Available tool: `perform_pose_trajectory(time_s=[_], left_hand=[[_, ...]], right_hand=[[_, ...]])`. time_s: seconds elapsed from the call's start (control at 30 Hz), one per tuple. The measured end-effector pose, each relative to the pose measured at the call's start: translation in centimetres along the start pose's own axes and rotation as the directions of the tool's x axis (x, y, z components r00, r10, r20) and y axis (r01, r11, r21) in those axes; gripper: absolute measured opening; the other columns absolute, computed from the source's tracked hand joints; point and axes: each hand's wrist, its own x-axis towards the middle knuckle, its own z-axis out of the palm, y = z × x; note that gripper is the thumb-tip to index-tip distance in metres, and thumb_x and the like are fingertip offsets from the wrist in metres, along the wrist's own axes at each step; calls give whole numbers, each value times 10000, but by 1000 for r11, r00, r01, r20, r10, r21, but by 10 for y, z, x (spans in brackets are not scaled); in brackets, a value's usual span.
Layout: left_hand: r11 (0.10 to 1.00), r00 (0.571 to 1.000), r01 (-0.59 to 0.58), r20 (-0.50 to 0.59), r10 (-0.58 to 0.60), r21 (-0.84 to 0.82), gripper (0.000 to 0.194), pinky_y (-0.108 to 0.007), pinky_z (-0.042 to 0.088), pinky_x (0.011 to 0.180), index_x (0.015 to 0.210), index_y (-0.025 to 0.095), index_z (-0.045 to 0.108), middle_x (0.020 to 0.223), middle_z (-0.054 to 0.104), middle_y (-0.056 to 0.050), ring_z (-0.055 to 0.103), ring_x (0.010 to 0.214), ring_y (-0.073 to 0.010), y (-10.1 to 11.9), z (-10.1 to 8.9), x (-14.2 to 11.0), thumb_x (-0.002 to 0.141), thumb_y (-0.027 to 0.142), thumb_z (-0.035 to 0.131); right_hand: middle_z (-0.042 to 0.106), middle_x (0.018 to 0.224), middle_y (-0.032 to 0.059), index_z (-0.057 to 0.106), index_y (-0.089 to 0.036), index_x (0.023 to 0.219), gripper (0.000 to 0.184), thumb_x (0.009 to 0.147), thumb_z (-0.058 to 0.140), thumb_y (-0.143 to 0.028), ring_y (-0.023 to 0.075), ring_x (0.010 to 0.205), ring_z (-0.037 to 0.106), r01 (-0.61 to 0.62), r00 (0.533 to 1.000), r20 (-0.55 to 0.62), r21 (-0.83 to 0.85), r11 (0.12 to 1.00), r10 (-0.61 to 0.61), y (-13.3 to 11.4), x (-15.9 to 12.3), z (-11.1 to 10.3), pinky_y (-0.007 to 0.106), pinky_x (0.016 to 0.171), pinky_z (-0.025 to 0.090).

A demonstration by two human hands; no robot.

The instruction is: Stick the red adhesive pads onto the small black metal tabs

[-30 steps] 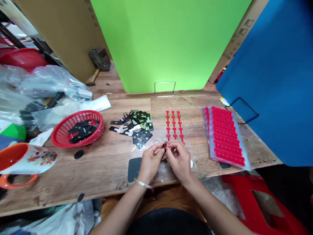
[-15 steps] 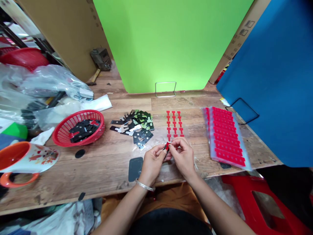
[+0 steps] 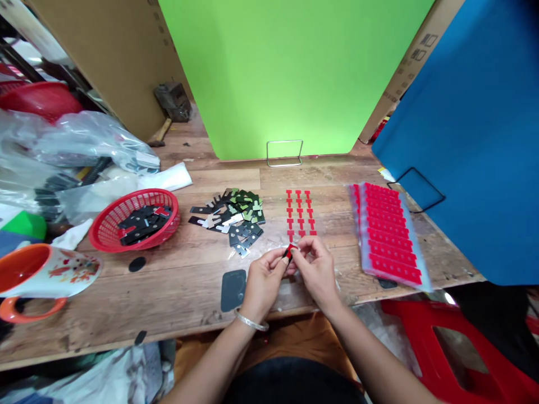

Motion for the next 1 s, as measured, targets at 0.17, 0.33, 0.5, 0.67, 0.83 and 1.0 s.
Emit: perform_pose_trajectory(time_s=[0.17,0.33,0.5,0.67,0.83,1.0], left_hand=[[1000,999,31,20,-31,-1,316,-292,531,716,964,110,648,808,705,-73,668,717,-181,1,-2,-3,692,265,693],[998,987,41,151,-48,48,302,-279,518,749,959,120,645,883,692,-82,655,733,-153,0,-8,-10,701,270,690],[977,996,63,46,-74,203,272,-248,515,577,840,106,635,699,684,-75,629,579,-143,8,-32,-7,689,326,687],[758,836,-206,-292,465,619,330,-284,506,684,930,145,638,771,690,-54,638,672,-167,85,-104,8,689,367,673],[174,497,77,-189,847,982,429,-405,392,920,1111,141,583,1054,636,-59,563,982,-229,155,-165,11,737,344,634],[55,805,-123,67,590,991,216,-277,448,785,929,174,649,899,674,-41,607,807,-178,118,-144,31,780,300,556]], right_hand=[[571,822,-11,524,-207,995,393,650,701,-274,94,581,527,-132,986,116,146,980,115,1,4,-6,211,528,460],[596,633,-9,626,-171,702,189,730,640,-357,118,561,533,-217,943,290,157,963,166,8,-1,-9,227,519,444],[564,545,-24,653,-177,705,207,766,598,-366,96,466,471,-200,920,355,62,978,165,5,-10,2,200,432,357],[577,644,-13,625,-178,872,219,763,607,-368,78,463,437,-256,922,320,89,963,215,7,-10,1,185,407,312],[537,588,-25,605,-160,805,224,781,594,-383,68,453,410,-255,925,311,76,964,220,12,-9,-6,177,417,305],[542,587,-23,594,-161,789,237,759,614,-396,66,450,408,-285,918,308,77,955,249,10,-12,-1,172,408,298]])
